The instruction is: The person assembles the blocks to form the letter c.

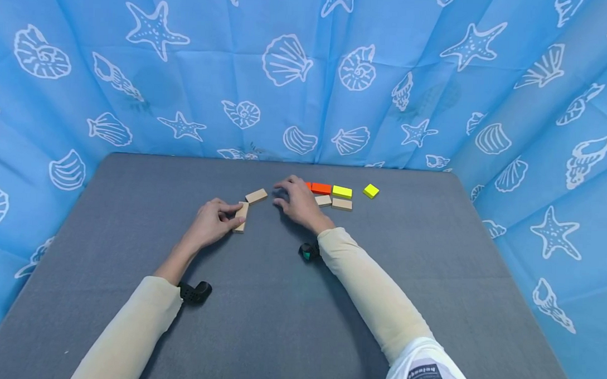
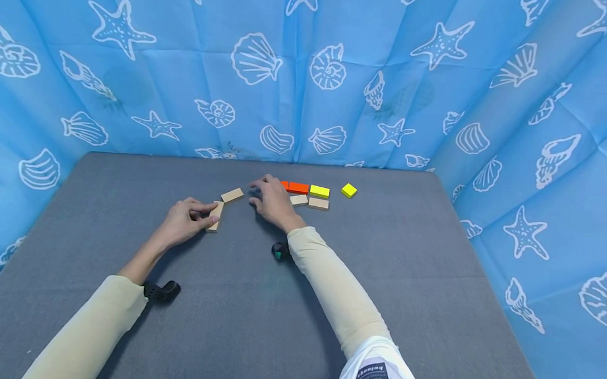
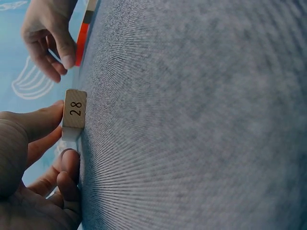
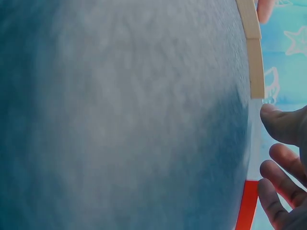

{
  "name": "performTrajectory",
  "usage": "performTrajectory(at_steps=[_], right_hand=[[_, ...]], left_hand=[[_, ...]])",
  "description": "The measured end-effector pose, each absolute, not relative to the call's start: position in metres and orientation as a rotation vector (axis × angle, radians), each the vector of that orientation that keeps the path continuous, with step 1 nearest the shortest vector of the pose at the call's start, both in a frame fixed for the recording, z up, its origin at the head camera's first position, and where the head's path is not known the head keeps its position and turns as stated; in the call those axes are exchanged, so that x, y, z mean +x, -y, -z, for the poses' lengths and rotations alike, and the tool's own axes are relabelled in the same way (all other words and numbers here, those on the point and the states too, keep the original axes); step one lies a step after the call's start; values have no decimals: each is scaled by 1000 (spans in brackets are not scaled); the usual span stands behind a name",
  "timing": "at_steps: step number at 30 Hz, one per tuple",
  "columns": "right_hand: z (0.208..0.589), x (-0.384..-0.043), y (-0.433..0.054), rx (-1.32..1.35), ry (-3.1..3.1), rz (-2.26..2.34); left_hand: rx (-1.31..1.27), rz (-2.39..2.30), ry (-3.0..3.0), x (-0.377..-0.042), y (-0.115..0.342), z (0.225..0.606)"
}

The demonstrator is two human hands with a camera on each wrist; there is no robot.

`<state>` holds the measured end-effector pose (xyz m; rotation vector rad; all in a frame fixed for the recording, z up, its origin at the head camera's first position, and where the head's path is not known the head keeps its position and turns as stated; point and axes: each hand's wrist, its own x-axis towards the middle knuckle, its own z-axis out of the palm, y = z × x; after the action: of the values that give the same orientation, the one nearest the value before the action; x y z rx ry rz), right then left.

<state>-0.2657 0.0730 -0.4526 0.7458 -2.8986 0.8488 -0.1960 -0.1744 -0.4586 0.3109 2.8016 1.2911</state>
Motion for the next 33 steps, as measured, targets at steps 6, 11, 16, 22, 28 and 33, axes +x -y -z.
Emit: performTrajectory(at_steps=[6, 11, 16, 22, 28, 33], right_hand=[[451, -268, -85, 723, 2890, -855], [450, -269, -95, 710, 2900, -855], [450, -270, -103, 662, 2923, -824], [452, -271, -111, 654, 2934, -796], [452, -272, -115, 665, 2952, -770], [452, -275, -117, 652, 2978, -751]], left_hand=[[314, -1293, -2801, -196, 174, 458], [305, -1291, -2804, -196, 174, 458], [310, -1292, -2803, -196, 175, 459], [299, -1294, -2801, -195, 175, 459], [290, -1296, -2795, -196, 174, 459], [292, -1299, -2796, -196, 174, 459]])
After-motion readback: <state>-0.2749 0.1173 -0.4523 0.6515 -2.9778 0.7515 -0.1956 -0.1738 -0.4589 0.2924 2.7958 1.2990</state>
